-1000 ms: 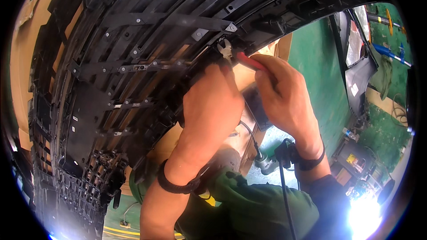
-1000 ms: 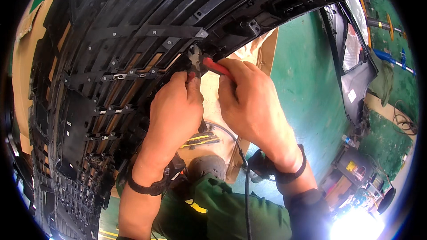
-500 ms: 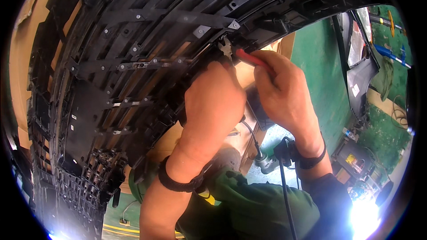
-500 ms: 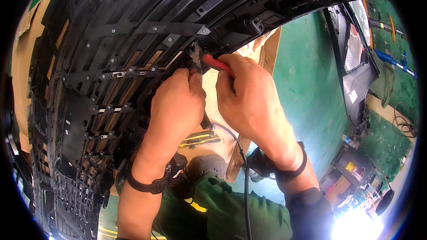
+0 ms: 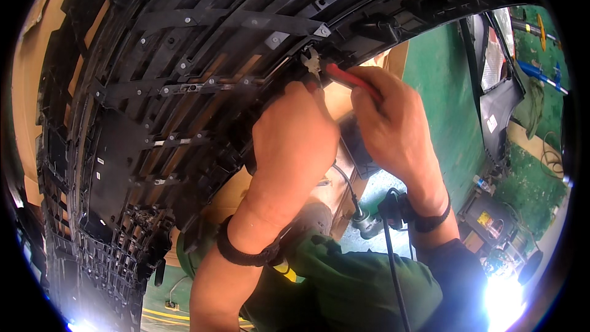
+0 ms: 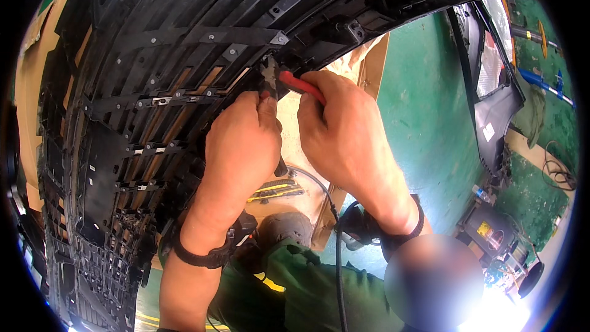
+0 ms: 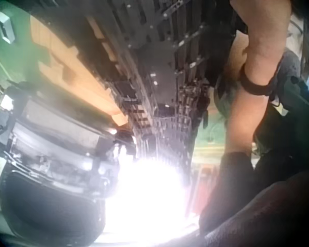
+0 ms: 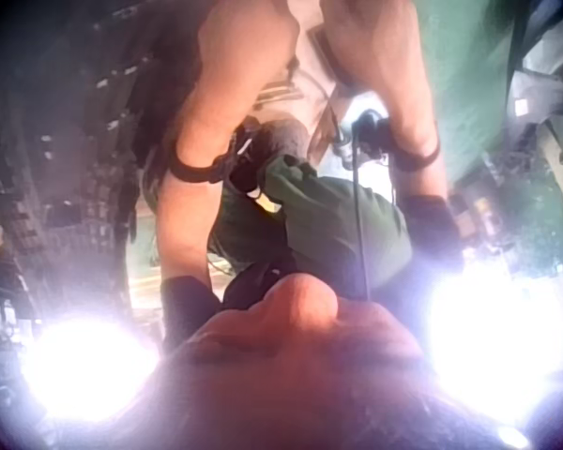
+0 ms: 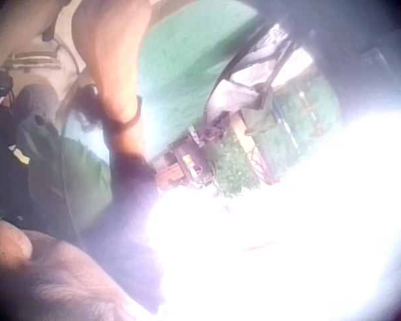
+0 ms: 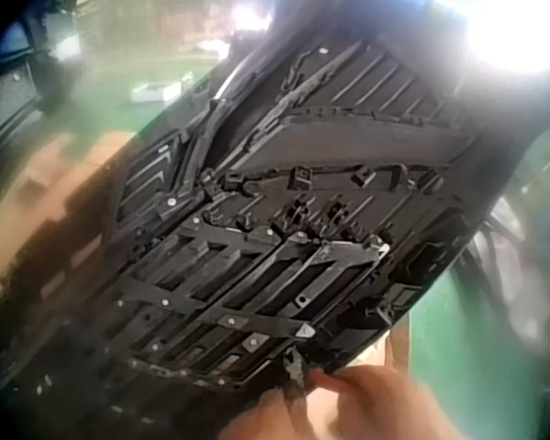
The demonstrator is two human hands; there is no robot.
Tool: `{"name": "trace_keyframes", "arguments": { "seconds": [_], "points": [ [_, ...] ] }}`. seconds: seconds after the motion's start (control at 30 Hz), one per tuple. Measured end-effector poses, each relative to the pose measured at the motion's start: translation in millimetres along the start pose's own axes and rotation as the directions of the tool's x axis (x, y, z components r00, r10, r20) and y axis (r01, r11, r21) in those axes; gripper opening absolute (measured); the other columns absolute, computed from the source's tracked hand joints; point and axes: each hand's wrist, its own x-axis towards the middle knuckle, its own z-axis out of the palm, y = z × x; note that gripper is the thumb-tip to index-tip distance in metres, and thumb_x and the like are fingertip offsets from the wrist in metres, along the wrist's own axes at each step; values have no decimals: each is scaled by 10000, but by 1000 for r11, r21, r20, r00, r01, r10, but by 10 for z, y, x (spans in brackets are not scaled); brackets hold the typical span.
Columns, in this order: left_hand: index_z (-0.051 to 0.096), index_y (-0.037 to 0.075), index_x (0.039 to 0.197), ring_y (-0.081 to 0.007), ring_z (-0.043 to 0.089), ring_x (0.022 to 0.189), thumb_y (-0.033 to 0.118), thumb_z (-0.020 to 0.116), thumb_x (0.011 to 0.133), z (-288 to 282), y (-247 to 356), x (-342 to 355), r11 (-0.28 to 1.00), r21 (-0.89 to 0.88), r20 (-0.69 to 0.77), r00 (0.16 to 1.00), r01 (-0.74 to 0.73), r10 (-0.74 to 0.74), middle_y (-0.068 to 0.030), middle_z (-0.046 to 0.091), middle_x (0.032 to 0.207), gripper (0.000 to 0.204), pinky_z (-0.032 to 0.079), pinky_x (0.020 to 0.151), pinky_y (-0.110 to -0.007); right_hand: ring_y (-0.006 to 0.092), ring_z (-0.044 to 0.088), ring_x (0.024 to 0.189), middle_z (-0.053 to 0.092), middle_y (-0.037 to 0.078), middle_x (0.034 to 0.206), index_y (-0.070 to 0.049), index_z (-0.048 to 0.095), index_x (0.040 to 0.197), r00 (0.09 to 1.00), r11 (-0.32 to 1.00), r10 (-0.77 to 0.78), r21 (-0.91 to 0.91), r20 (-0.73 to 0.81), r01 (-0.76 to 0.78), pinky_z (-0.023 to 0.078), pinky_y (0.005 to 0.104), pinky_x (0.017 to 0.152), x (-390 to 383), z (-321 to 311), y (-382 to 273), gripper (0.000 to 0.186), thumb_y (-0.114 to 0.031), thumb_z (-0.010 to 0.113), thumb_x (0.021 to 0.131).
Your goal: The person is sitting on the floor and using pliers and a screwdriver to remove clips and fasteners from a large black plastic car part. They systematically work along the edge of the part, detaching components and setting them aside.
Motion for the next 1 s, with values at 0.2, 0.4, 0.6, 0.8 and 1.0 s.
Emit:
{"name": "trace_keyframes", "arguments": {
  "seconds": [0.2, 0.4, 0.6, 0.8, 1.0],
  "points": [
    [662, -43, 1035, -507, 665, 947, 265, 504, 1057, 1, -15, 13, 1000, 9, 16, 1000, -2, 2, -285, 710, 924, 347, 497, 848, -572, 475, 670, 908, 700, 283, 939, 48, 702, 1116, 1000, 1000, -15, -15, 2, 15, 534, 496, 802, -1, 0, 3, 242, -81, 594, 942],
    [662, -44, 1035, -506, 659, 932, 264, 514, 1056, -1, -20, 23, 1000, 3, 30, 1000, 0, 0, -272, 705, 897, 343, 500, 846, -559, 399, 699, 864, 688, 276, 899, 52, 700, 1146, 993, 994, 106, 20, 47, -107, 545, 452, 767, 3, -16, -26, 258, -96, 606, 957],
    [680, -53, 1020, -488, 664, 937, 243, 511, 1063, -39, -21, 53, 996, -86, 33, 999, 26, -23, -275, 708, 940, 344, 498, 839, -541, 233, 696, 1028, 703, 79, 1122, 16, 643, 1304, 835, 547, 314, 632, 452, -548, 608, 397, 855, 123, -170, 61, 350, -221, 581, 1054],
    [663, -55, 983, -492, 688, 989, 254, 485, 1060, -43, -14, 73, 991, -129, 79, 996, 39, -29, -300, 718, 983, 366, 530, 889, -548, 414, 647, 1171, 614, 155, 1321, -58, 593, 1412, 583, -118, 31, 582, 812, -804, 540, 672, 959, 157, -153, 302, 460, -343, 557, 1052],
    [692, -70, 920, -396, 690, 758, 230, 511, 1061, 12, -80, 111, 995, -99, 7, 1000, 13, -13, -225, 704, 790, 377, 517, 738, -477, 531, 575, 1254, 512, 297, 1451, -16, 418, 1536, 532, -232, -171, 491, 830, -840, 452, 795, 1013, 115, -38, 319, 633, -387, 504, 1030]
  ]
}}
